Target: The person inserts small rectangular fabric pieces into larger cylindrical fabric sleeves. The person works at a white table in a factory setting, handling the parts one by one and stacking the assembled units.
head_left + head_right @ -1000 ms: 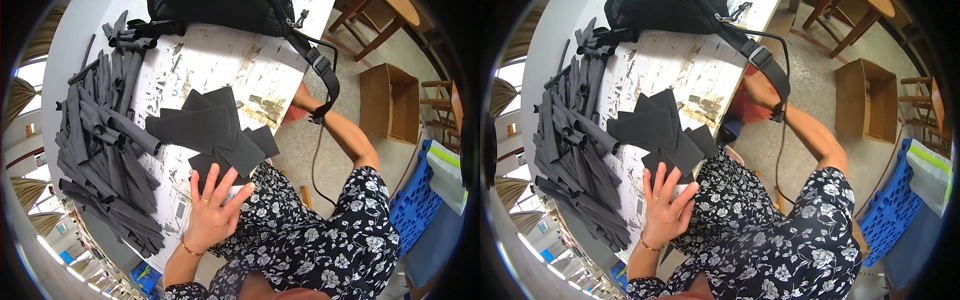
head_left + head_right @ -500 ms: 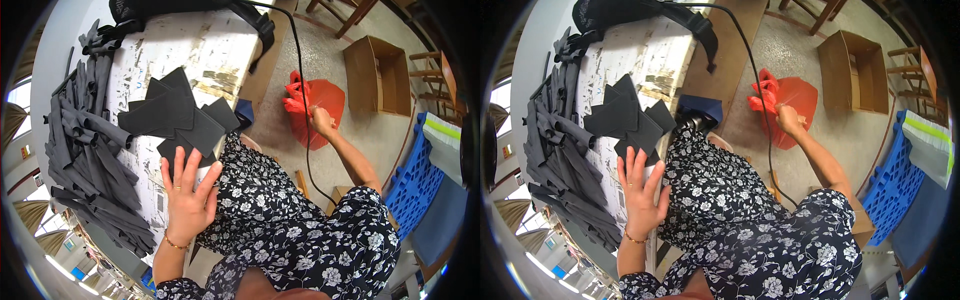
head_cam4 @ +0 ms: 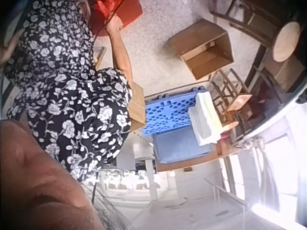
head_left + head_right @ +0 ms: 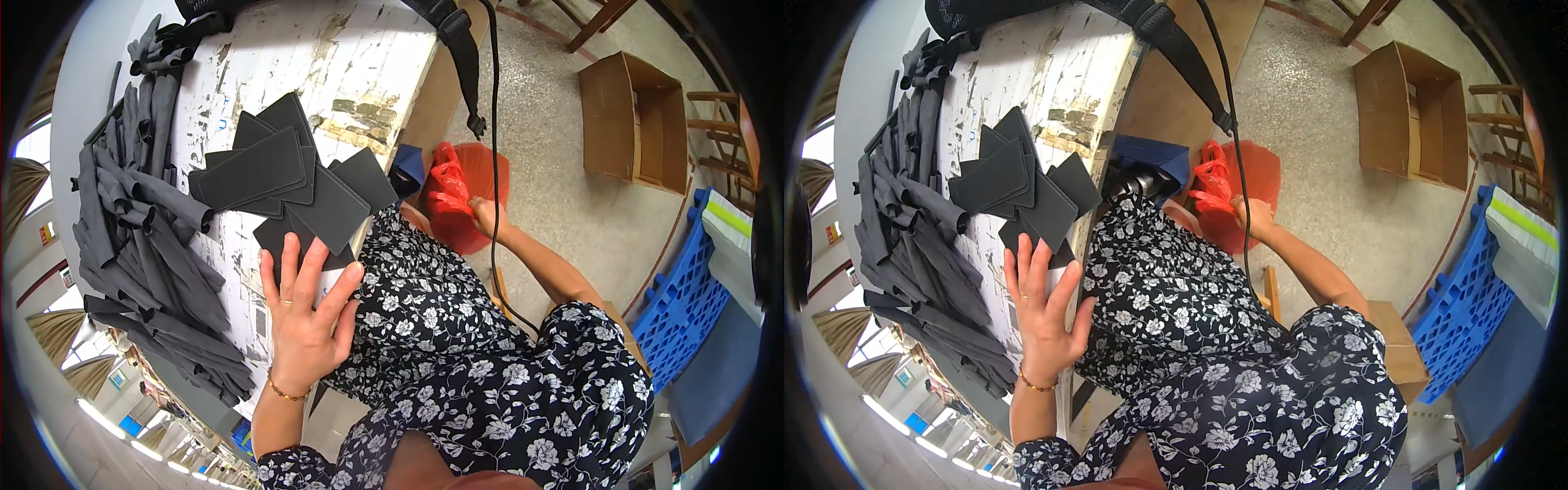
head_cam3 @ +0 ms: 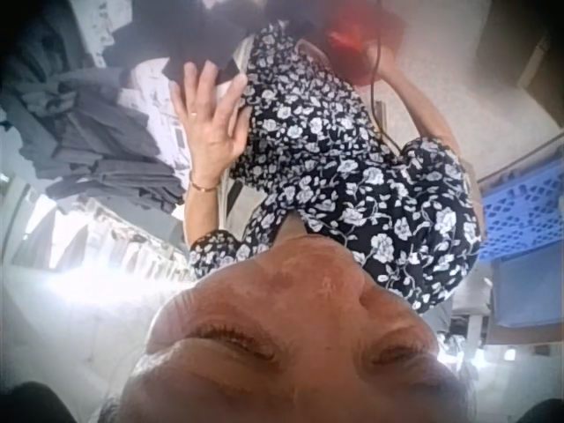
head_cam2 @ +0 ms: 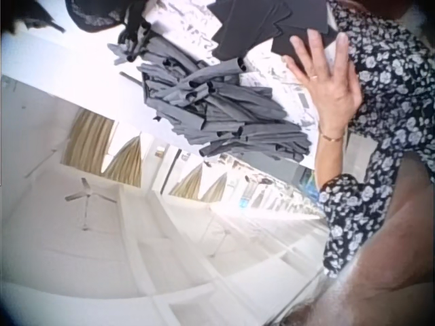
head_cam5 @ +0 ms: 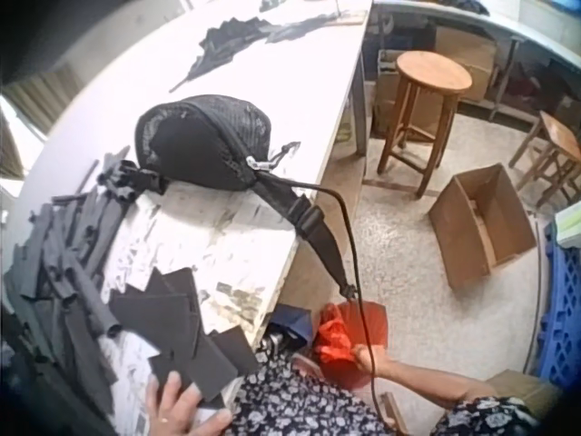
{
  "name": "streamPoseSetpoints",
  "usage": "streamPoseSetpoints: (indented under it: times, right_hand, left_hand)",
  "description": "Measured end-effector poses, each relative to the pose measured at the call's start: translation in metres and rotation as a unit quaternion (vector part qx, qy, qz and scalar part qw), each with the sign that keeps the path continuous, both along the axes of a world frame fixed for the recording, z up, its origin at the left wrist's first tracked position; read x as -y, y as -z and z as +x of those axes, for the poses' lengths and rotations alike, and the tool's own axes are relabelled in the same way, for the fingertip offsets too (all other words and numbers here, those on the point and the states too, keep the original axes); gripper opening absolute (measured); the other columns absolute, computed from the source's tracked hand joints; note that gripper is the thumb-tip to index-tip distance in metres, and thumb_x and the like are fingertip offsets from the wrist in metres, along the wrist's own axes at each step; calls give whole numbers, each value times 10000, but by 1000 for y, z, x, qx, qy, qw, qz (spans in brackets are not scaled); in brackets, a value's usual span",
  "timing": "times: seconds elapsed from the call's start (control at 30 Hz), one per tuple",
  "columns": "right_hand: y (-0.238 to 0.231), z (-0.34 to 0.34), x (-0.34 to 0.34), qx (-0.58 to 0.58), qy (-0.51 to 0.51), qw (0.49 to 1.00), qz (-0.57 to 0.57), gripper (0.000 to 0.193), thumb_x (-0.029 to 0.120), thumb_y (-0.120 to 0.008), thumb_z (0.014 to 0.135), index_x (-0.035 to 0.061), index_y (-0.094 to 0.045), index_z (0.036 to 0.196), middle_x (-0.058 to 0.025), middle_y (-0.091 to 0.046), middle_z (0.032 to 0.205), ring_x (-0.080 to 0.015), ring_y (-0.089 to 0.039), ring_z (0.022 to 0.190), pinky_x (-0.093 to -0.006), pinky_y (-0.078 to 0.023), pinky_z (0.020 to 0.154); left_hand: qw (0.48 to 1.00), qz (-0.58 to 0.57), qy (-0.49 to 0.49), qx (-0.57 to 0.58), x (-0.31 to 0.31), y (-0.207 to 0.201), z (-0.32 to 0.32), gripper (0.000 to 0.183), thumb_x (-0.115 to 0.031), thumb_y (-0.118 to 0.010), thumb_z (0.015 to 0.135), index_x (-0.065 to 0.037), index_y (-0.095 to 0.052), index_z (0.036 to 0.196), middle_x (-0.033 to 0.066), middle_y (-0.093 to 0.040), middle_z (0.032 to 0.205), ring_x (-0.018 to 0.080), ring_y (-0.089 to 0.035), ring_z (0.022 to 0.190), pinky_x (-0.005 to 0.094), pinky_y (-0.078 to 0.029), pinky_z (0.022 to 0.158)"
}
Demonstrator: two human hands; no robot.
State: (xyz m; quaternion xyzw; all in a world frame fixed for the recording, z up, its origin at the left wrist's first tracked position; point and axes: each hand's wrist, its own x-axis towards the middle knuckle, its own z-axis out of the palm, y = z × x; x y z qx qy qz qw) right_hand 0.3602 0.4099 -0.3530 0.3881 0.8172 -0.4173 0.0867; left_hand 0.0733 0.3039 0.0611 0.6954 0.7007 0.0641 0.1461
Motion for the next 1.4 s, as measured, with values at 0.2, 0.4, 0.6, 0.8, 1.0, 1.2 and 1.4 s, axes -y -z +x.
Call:
streamPoseSetpoints:
  times: [0.2, 0.4, 0.6, 0.8, 1.0, 1.2, 1.4]
  right_hand:
    - [21, 43, -41, -78, 211, 923, -313, 409, 418, -751, 849, 33, -693, 975, -54, -683, 882, -206, -631, 778, -395, -512, 690]
    - [125, 115, -107, 90, 514, 843, 130, 242, 210, -659, 886, 0, -667, 1007, -105, -687, 856, -250, -657, 779, -408, -525, 697]
    - [-12, -11, -134, -126, 297, 931, -169, 209, 120, -587, 946, -24, -633, 1090, -112, -711, 1009, -263, -687, 928, -371, -547, 835]
    - [52, -68, -48, -105, 88, 941, -311, 323, 168, -524, 996, -25, -632, 1231, -138, -693, 1125, -204, -640, 1043, -347, -504, 940]
    - [89, -60, 72, 29, 430, 665, -610, 376, 256, -418, 1043, -38, -613, 1170, -169, -683, 1162, -288, -673, 1000, -391, -550, 863]
    - [228, 9, 76, -101, 497, 654, -562, 401, 271, -325, 1035, -39, -570, 1105, -198, -705, 936, -353, -695, 826, -471, -579, 774]
    - [154, 20, -78, 65, 409, 849, -328, 452, 301, -552, 946, 4, -478, 1279, -175, -614, 1057, -377, -578, 980, -485, -479, 862]
  left_hand:
    - [1000, -2, -4, 5, 2, -1, 1, 647, -86, -778, 729, -177, -575, 1337, 178, -375, 1533, 473, -299, 1438, 631, -154, 1171]
    - [1000, 6, 0, 14, 2, 1, -6, 643, -92, -781, 732, -180, -576, 1335, 184, -391, 1521, 482, -314, 1429, 632, -160, 1168]
    - [1000, -1, -22, 11, 2, -1, 1, 598, -93, -770, 750, -201, -604, 1314, 173, -420, 1506, 466, -324, 1428, 627, -156, 1169]
    - [999, -7, -46, 28, 0, -4, 1, 547, -102, -747, 789, -275, -648, 1298, 131, -468, 1488, 416, -338, 1436, 601, -140, 1178]
    - [997, -17, -56, 42, 1, -2, 3, 547, -112, -752, 779, -287, -656, 1287, 123, -472, 1489, 414, -332, 1439, 601, -121, 1182]
    - [999, -14, -16, 28, -4, -9, -3, 548, -151, -817, 713, -192, -635, 1228, 189, -415, 1508, 501, -332, 1410, 658, -168, 1151]
    - [999, -49, -18, 5, 4, -3, 1, 413, -194, -837, 702, -192, -629, 1060, 179, -418, 1478, 528, -325, 1391, 690, -165, 1140]
